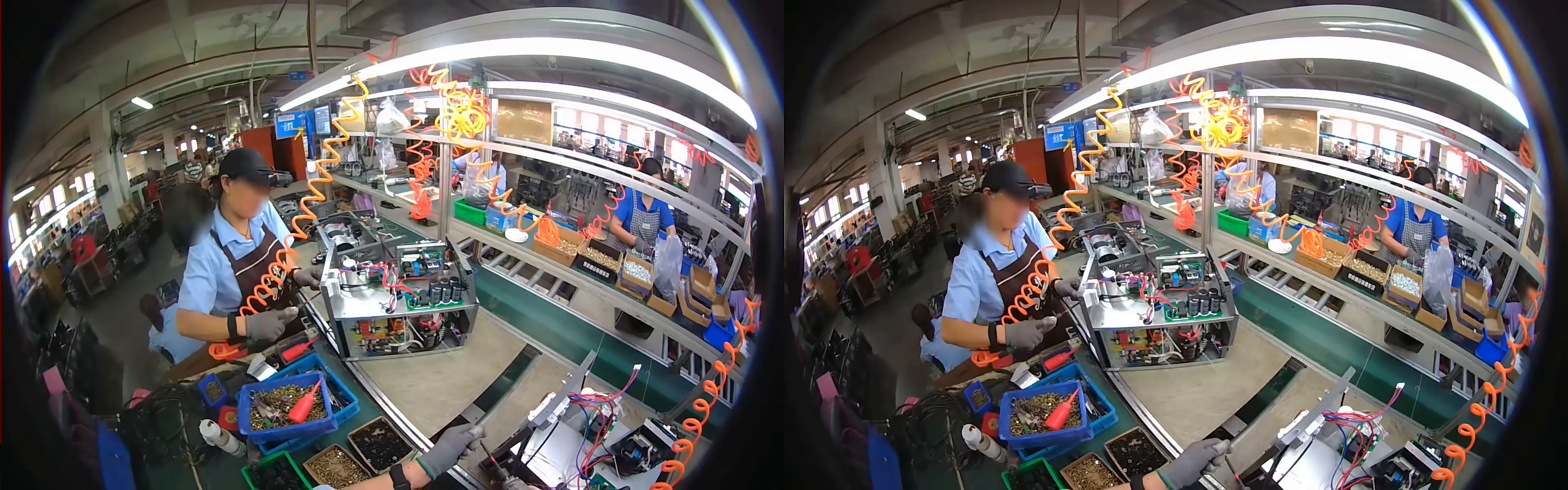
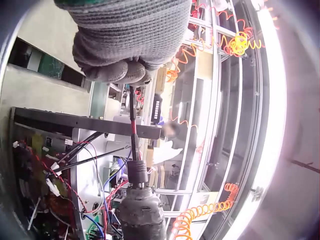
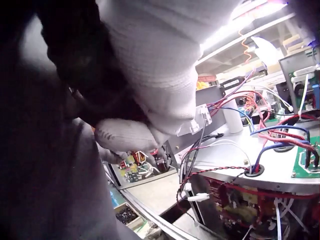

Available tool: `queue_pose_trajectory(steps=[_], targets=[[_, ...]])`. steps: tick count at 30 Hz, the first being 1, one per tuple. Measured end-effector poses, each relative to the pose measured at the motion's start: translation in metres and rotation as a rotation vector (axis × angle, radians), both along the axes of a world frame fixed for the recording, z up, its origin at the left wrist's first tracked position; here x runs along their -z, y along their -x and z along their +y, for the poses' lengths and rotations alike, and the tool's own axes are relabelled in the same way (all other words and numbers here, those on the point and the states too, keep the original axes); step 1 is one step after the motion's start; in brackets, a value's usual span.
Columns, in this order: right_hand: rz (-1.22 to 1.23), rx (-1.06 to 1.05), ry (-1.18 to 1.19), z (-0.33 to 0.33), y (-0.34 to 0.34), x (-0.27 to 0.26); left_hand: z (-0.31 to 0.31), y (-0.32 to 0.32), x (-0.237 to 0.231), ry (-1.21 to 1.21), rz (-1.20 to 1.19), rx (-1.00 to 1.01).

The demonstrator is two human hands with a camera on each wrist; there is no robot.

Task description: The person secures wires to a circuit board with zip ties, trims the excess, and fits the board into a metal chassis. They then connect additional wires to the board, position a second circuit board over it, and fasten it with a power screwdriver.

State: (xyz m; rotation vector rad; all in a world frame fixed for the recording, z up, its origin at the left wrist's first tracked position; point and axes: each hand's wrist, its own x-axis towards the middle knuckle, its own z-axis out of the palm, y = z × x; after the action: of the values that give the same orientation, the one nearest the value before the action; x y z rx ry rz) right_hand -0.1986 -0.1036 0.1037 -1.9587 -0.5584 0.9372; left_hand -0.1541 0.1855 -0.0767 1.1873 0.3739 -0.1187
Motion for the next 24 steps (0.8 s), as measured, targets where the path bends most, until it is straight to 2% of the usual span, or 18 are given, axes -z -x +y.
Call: queue_pose_trajectory(steps=[1, 2, 4, 6, 8, 9, 12, 13, 14, 16, 17, 18, 19, 20, 21, 22, 24], targets=[[0.049, 0.052, -0.104, 0.001, 0.003, 0.002, 0.003, 0.006, -0.017, 0.057, 0.003, 0.012], [0.054, 0.048, -0.108, -0.002, 0.005, 0.009, 0.004, 0.007, -0.02, 0.052, 0.008, 0.008], [-0.247, 0.059, -0.12, -0.011, 0.013, 0.024, 0.001, 0.01, -0.031, 0.033, -0.007, 0.066], [-0.349, 0.083, -0.096, -0.024, 0.019, 0.032, -0.017, 0.009, -0.04, -0.161, -0.071, 0.076], [-0.123, 0.138, -0.064, -0.028, 0.024, 0.005, -0.029, 0.005, -0.043, -0.074, -0.148, 0.135], [-0.175, 0.118, 0.037, -0.037, 0.024, 0.001, -0.038, 0.002, -0.048, -0.01, -0.107, 0.15], [-0.338, 0.125, 0.021, -0.069, 0.03, 0.008, -0.068, -0.003, -0.068, 0.234, -0.144, 0.255], [-0.405, 0.132, 0.031, -0.082, 0.031, 0.017, -0.082, -0.005, -0.078, 0.145, -0.13, 0.242], [-0.312, 0.15, 0.099, -0.091, 0.031, 0.015, -0.086, -0.007, -0.08, 0.131, -0.117, 0.257], [-0.616, -0.082, -0.096, -0.123, 0.015, 0.048, -0.113, -0.016, -0.073, 0.092, -0.203, 0.23], [0.197, 0.237, -0.407, -0.118, 0.031, 0.031, -0.121, -0.023, -0.067, -0.071, -0.296, 0.267], [0.446, 0.253, -0.43, -0.138, 0.031, 0.045, -0.127, -0.028, -0.066, -0.214, -0.398, 0.322], [0.618, 0.331, -0.533, -0.146, 0.043, 0.043, -0.14, -0.027, -0.08, -0.053, -0.299, 0.322], [0.626, 0.305, -0.585, -0.155, 0.042, 0.047, -0.151, -0.029, -0.095, 0.085, -0.193, 0.308], [0.569, 0.277, -0.542, -0.165, 0.042, 0.051, -0.163, -0.033, -0.097, 0.096, -0.239, 0.343], [0.262, 0.365, -0.401, -0.16, 0.047, 0.044, -0.171, -0.04, -0.1, 0.104, -0.298, 0.372], [-0.425, 0.35, -0.02, -0.163, 0.069, 0.046, -0.192, -0.049, -0.105, 0.073, -0.346, 0.447]])
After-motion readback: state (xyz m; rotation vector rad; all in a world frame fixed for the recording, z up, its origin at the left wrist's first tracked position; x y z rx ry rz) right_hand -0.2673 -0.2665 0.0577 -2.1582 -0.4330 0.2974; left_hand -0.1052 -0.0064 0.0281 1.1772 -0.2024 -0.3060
